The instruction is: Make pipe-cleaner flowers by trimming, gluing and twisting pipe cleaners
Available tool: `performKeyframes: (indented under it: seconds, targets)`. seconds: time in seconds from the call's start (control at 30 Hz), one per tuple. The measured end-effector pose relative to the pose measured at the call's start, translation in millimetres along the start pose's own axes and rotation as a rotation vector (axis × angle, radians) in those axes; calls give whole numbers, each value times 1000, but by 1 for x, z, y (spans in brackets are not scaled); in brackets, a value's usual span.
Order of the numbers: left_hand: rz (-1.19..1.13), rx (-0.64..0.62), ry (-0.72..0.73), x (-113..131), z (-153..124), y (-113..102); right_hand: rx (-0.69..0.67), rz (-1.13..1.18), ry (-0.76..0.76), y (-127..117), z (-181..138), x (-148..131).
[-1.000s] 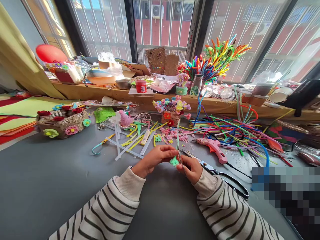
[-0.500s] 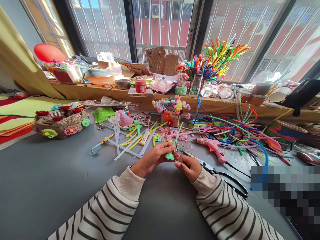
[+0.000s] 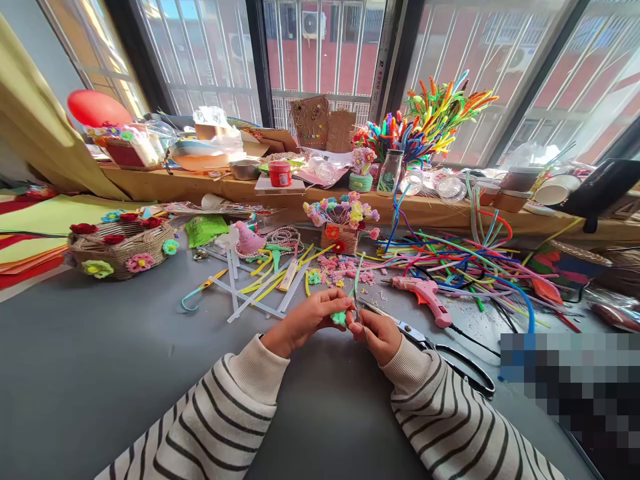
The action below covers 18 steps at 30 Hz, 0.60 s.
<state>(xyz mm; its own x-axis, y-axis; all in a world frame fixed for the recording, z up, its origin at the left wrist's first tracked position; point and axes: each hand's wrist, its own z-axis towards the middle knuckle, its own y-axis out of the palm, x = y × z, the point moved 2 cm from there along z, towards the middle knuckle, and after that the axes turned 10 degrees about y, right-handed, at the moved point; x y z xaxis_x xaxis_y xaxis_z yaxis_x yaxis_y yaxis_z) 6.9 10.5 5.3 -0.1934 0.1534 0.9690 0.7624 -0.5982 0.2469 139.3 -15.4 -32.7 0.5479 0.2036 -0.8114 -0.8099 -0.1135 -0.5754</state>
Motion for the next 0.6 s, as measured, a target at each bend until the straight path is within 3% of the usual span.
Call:
performKeyframes:
  seconds: [0.6]
  targets:
    - [7, -20, 8, -2, 1, -1, -40, 67, -13, 0, -1, -4]
